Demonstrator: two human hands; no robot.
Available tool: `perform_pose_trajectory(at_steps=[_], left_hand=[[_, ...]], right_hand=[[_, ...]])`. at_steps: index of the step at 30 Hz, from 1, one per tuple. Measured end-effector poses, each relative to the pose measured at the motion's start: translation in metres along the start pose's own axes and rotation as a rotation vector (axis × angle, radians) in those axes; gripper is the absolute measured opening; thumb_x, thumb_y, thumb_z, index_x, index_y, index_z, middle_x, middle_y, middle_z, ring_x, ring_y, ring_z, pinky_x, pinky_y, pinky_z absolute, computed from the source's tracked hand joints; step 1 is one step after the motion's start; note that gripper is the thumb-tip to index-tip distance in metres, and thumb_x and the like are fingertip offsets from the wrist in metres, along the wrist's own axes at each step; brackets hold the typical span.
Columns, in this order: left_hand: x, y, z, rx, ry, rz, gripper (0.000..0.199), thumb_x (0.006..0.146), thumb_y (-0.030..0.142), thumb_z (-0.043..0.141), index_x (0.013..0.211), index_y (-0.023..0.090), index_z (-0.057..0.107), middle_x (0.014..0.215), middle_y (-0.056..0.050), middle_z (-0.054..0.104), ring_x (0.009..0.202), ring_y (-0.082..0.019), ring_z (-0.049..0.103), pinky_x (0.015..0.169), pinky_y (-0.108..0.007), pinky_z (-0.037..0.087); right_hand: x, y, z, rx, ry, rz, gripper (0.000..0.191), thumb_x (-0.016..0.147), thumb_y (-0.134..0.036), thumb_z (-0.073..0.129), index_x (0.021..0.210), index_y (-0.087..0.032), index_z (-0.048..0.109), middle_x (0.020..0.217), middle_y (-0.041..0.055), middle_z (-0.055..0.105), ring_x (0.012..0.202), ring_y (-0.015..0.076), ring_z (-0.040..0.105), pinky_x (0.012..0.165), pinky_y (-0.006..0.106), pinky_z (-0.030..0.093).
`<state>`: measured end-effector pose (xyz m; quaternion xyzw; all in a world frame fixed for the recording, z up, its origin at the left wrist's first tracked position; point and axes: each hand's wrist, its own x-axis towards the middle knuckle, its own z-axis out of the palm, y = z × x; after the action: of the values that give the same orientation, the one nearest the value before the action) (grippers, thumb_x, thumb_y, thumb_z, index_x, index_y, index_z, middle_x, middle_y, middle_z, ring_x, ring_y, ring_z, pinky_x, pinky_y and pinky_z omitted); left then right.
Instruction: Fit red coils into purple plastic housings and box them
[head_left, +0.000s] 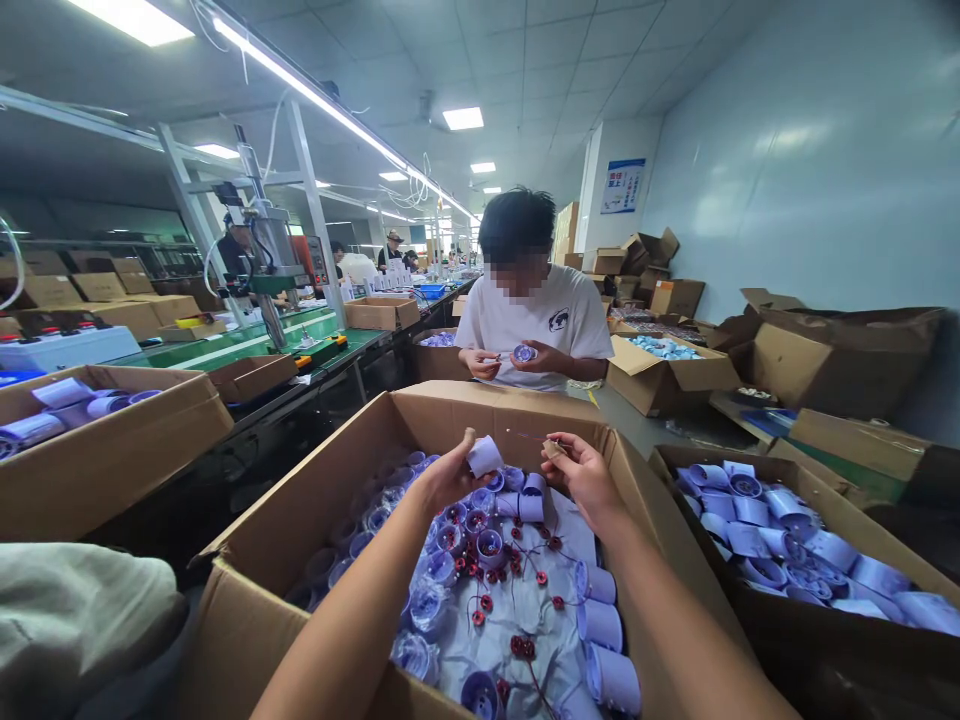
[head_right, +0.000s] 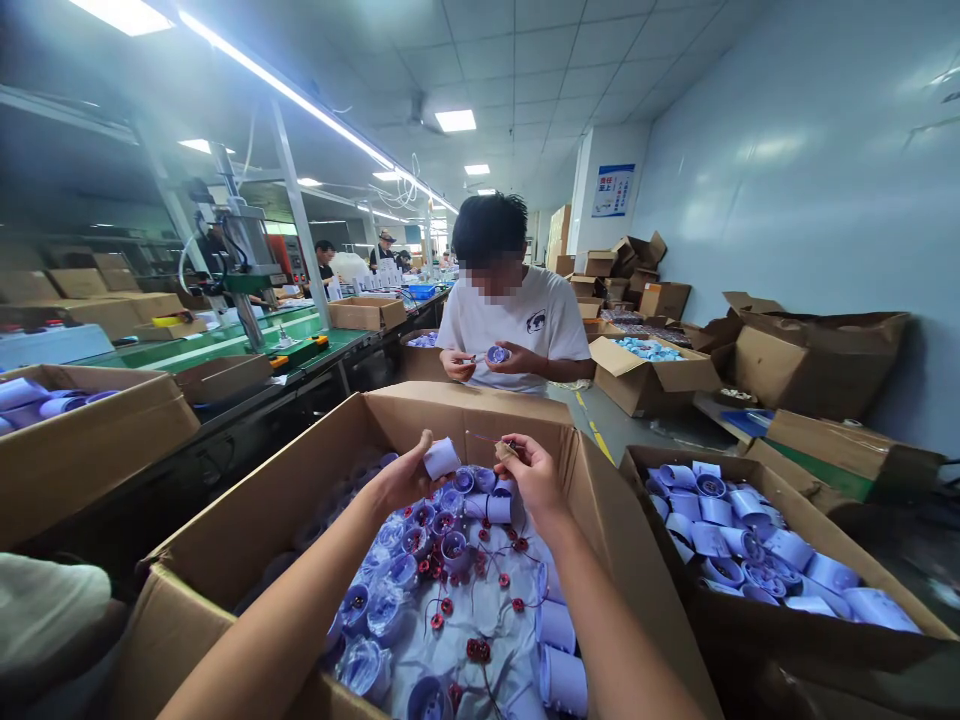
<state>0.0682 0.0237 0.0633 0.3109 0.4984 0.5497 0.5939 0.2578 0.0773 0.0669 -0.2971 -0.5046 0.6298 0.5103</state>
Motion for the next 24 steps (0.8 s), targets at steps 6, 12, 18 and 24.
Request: perform_pose_trajectory(at_steps=[6, 12, 18, 24], left_hand=[[0.005, -0.010, -0.003, 0.786, 0.278, 0.330, 0.060, 0.052, 0.022, 0.079, 0.106, 0.018, 0.053, 0.094, -0.004, 0.058, 0.085, -0.018, 0.055, 0.071, -0.026, 0.045], [0.002, -0.007, 0.002, 1.074, 0.349, 0.524, 0.066, 0.055, 0.015, 0.073, 0.118, 0.021, 0.052, 0.106, -0.005, 0.059, 0.105, -0.026, 0.047, 0.091, -0.036, 0.037], [-0.001, -0.002, 0.008, 1.240, 0.327, 0.689, 0.065, 0.056, 0.009, 0.066, 0.118, 0.020, 0.054, 0.112, -0.006, 0.057, 0.103, -0.025, 0.046, 0.095, -0.037, 0.031], [-0.004, -0.003, 0.011, 1.191, 0.241, 0.768, 0.064, 0.054, 0.005, 0.063, 0.116, 0.020, 0.053, 0.111, -0.005, 0.058, 0.104, -0.025, 0.044, 0.094, -0.038, 0.034]], right_hand=[[-0.007, -0.008, 0.005, 0.000, -0.036, -0.004, 0.047, 0.046, -0.047, 0.081, 0.079, -0.019, 0.062, 0.064, -0.0029, 0.061, 0.052, 0.0105, 0.055, 0.051, 0.024, 0.043], [-0.013, -0.009, 0.009, -0.107, -0.133, -0.035, 0.044, 0.050, -0.049, 0.079, 0.078, -0.018, 0.062, 0.062, -0.0025, 0.060, 0.051, 0.0104, 0.053, 0.053, 0.025, 0.043], [-0.015, -0.005, 0.013, -0.149, -0.166, -0.066, 0.042, 0.052, -0.049, 0.077, 0.077, -0.018, 0.062, 0.063, -0.0024, 0.059, 0.052, 0.0103, 0.051, 0.052, 0.025, 0.044], [-0.016, -0.002, 0.015, -0.190, -0.178, -0.106, 0.038, 0.056, -0.047, 0.075, 0.077, -0.018, 0.062, 0.062, -0.0021, 0.058, 0.054, 0.0113, 0.051, 0.052, 0.025, 0.044]])
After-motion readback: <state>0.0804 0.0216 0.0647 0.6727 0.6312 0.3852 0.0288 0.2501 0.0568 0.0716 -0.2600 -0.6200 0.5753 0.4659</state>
